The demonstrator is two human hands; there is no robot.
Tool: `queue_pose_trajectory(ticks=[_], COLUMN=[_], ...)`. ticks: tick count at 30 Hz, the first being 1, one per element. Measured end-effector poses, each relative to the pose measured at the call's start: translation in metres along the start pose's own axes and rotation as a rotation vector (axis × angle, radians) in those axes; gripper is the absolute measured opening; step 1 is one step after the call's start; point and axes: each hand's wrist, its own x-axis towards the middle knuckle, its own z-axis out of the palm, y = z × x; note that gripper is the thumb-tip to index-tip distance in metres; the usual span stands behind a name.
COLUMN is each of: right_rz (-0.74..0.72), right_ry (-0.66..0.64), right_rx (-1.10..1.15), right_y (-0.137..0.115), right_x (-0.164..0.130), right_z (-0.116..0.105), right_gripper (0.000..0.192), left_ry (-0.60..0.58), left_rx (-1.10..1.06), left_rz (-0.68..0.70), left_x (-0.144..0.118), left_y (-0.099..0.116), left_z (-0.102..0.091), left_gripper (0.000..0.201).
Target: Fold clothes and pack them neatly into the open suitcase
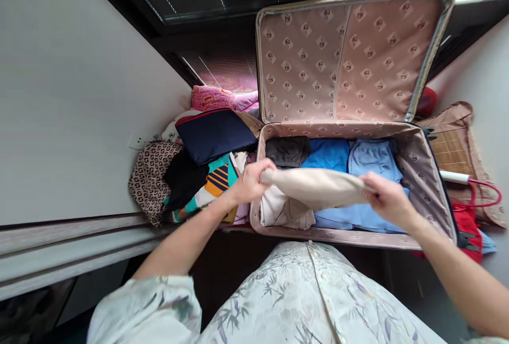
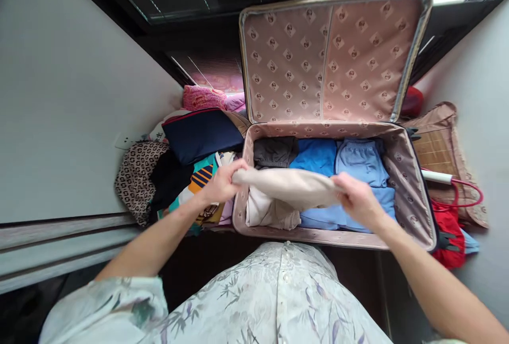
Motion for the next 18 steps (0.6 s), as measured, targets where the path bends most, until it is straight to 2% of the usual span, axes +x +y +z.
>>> queue_pose_trajectory(ticks=[3,6,8,10,14,18], right_rz=[0.027,0.065,0.083,0.069,0.061,0.0], right_ry=[0.174,0.379,0.444,0.445,0.484,0.741], right_rx=[-0.071,-0.18,-0.25,-0.295,-0.309,-0.224], right_y=[-0.021,-0.059,-0.082,-0.097,-0.105,-0.106], right_x=[0.031,0.038,0.032,0.024,0.026,0.05], right_z=[-0.069,-0.125,-0.15,-0.167,-0.2,-0.246], right_gripper=[0.009,0.015,0.02,0.024,0.028,0.043], left_ry=[0.133,0.214,0.217,0.202,0.192,0.231], left_rx=[-0.109,-0.233,-0.271,-0.28,-0.365,-0.601], left_rz=[0.104,0.233,0.304,0.347,0.383,0.47], left_x=[0.057,0.086,0.089,0.087,0.089,0.101], left_y=[0.042,0.097,0.13,0.155,0.192,0.237], left_z=[-0.018,-0.037,-0.046,-0.05,-0.054,-0.06], left_gripper=[0.016,0.016,0.018,0.019,0.015,0.02])
